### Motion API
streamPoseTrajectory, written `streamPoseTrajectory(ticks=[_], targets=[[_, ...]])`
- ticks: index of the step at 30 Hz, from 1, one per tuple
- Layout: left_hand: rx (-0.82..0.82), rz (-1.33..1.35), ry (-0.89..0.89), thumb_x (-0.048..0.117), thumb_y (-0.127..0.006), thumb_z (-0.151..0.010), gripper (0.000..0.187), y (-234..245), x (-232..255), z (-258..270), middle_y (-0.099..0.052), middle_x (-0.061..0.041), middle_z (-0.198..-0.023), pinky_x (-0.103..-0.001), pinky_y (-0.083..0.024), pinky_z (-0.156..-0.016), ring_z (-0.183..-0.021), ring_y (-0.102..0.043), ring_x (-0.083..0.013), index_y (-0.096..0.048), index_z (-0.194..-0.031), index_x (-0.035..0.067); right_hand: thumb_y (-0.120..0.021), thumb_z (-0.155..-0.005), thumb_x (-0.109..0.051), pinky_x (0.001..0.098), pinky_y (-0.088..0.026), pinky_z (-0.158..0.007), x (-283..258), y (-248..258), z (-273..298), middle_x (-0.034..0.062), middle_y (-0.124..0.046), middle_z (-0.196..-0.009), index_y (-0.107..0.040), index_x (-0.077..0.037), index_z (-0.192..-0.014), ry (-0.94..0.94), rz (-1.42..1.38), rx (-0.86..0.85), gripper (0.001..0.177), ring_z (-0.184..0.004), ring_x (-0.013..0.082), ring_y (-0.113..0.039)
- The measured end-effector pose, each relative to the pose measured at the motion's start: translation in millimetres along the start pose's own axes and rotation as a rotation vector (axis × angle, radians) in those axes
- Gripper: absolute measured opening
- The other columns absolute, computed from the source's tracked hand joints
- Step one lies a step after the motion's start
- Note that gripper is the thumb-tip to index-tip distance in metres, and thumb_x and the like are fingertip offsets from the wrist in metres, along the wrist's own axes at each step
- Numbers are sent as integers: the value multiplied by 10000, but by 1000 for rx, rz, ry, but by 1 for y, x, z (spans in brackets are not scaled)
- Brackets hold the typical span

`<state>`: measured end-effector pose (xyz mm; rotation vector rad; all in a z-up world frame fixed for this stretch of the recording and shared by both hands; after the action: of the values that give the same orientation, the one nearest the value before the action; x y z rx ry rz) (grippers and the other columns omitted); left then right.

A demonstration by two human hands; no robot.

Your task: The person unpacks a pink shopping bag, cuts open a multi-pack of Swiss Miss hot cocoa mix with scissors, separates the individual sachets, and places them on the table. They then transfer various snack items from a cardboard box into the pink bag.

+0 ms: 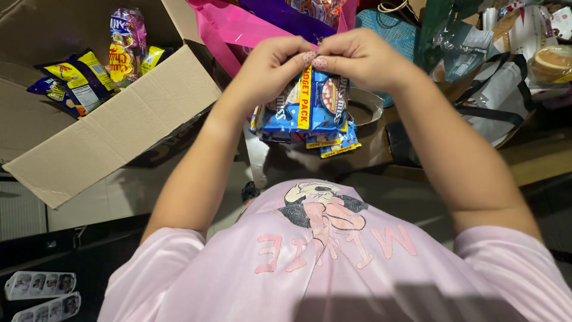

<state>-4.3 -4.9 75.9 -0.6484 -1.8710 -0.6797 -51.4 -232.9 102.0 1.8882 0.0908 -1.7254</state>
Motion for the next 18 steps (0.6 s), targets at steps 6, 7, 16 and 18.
streamPoseTrajectory(ticks=[6, 7, 16, 18], targets=[[-49, -8, 47, 189, -635, -1082, 190, -5, -8, 7, -682, 17, -922, -251, -531, -800, -879, -594, -52, -686, -1081, 6, -670, -1067, -221, 238, -454, -684, 14, -11, 8, -17, -626, -798, -714, -12, -1034, -15, 205, 46, 217, -763, 35, -524], [-96, 6, 83, 214, -642, -1085, 207, -3, -3, 7, -675, 21, -918, -252, -532, -792, -873, -590, -51, -692, -1078, 13, -672, -1046, -236, 238, -471, -695, 14, -11, 8, -18, -645, -808, -717, -18, -1033, -34, 198, -21, 223, -775, 32, -544], [-524, -327, 592, 304, -785, -818, 351, 1, 8, -6, -779, -52, -817, -312, -561, -599, -675, -707, -133, -789, -1118, 121, -772, -837, -357, 277, -551, -689, 6, -12, -12, 18, -794, -845, -770, -79, -1022, -385, 333, -505, 334, -747, 71, -693], [-468, -289, 590, 263, -795, -809, 305, 0, -1, -4, -782, -46, -799, -297, -557, -624, -666, -704, -113, -801, -1074, 113, -765, -853, -370, 286, -555, -688, 10, -19, -15, 42, -808, -851, -792, -88, -1016, -519, 351, -484, 326, -735, 87, -693]])
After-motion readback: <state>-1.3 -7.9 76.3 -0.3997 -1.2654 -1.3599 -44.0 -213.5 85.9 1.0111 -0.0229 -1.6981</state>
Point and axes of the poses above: each hand's wrist, its own z-axis away from the middle knuckle, its own y-axis out of the back of the hand, x = y × z, the point moved 1 cm from there along -z, towards the middle knuckle
